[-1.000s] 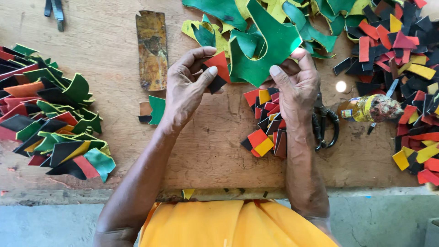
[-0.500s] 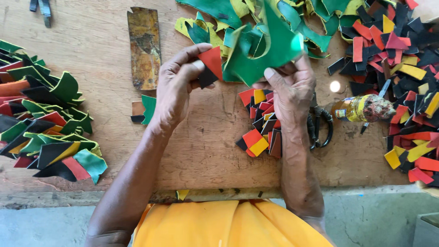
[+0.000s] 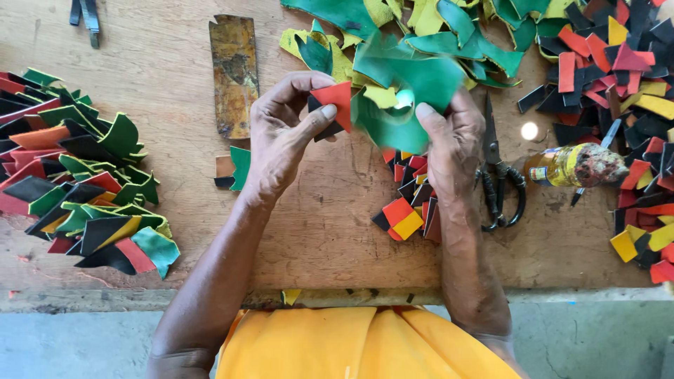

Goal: The person uses shears to cut small rectangular pieces from multicolored leather scraps on a wooden workbench. They repeatedly pick up scraps, cut them to size, and place the finished pieces into a growing pile on the table.

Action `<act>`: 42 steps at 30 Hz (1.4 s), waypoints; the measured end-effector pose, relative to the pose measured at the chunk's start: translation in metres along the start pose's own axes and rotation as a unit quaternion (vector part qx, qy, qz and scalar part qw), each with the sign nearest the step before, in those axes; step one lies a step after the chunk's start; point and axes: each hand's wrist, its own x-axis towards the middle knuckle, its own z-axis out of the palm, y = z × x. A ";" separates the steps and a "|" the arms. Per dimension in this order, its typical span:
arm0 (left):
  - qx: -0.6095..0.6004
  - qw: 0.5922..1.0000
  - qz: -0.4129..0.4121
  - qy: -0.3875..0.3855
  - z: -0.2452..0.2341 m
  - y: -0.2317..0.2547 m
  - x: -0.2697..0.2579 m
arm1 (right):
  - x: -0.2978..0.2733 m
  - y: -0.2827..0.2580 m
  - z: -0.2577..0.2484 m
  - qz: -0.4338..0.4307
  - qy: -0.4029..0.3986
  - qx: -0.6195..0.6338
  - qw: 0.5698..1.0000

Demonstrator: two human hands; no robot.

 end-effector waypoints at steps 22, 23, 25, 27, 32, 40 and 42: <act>-0.038 0.997 -0.008 0.069 0.002 -0.004 0.001 | 0.005 0.018 -0.008 0.001 -0.037 0.067 0.997; -0.033 0.997 -0.010 0.065 0.004 -0.004 0.001 | 0.005 0.018 -0.008 0.007 -0.031 0.065 0.997; -0.046 0.996 -0.008 0.074 0.006 -0.006 0.002 | 0.004 0.016 -0.004 0.021 -0.019 0.060 0.998; -0.054 0.995 -0.004 0.080 0.006 -0.007 0.003 | 0.001 0.009 0.000 0.021 -0.049 0.055 0.997; -0.028 0.996 -0.004 0.089 0.002 -0.009 0.003 | 0.001 -0.006 0.006 0.025 -0.086 0.046 0.995; -0.007 0.996 0.005 0.092 -0.001 -0.012 0.004 | 0.005 -0.003 0.001 0.036 -0.086 0.080 0.992; 0.042 0.993 0.037 0.101 -0.002 -0.012 0.004 | 0.006 0.000 0.003 0.046 -0.082 0.094 0.991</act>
